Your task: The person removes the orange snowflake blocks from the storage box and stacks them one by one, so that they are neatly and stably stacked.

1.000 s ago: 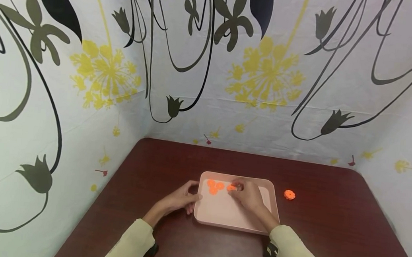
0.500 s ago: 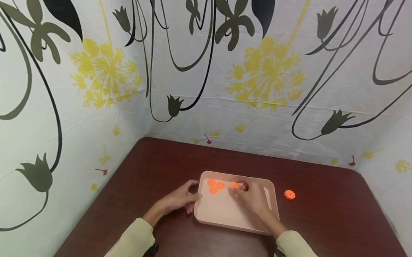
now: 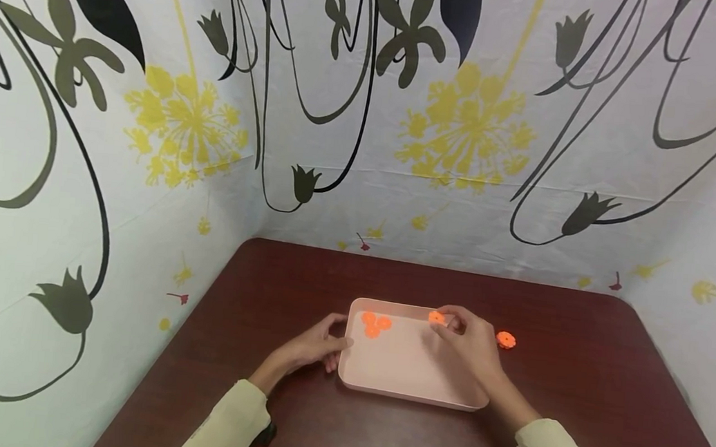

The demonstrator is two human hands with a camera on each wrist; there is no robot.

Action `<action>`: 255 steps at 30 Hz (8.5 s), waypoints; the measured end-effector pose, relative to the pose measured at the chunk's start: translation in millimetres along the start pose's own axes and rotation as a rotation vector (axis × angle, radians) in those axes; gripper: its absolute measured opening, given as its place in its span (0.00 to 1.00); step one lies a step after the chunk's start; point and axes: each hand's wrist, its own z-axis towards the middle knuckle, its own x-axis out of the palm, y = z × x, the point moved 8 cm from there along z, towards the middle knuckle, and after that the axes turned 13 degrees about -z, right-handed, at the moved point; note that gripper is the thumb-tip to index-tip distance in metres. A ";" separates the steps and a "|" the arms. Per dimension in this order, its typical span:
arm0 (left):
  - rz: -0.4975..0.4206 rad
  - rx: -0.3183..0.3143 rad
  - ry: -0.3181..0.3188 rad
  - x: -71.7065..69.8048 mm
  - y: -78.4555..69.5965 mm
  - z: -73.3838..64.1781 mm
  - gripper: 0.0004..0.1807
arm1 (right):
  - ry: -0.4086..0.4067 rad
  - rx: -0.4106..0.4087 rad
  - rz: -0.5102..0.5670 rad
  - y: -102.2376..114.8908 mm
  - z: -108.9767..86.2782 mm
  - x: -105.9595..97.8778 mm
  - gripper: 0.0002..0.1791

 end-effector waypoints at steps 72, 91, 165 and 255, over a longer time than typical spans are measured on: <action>-0.002 0.006 0.002 0.1 3.2 1.7 0.41 | 0.097 0.294 0.101 -135.9 -23.8 -39.0 0.25; -0.005 -0.003 -0.005 1.5 2.5 1.7 0.41 | 0.068 0.243 0.245 -88.8 -20.2 -47.1 0.29; -0.002 0.013 0.006 1.3 0.7 2.3 0.41 | 0.325 0.149 0.115 41.4 12.3 107.9 0.25; 0.015 0.013 -0.015 0.9 -0.4 -1.2 0.39 | 0.151 0.003 0.037 25.6 -7.6 13.9 0.18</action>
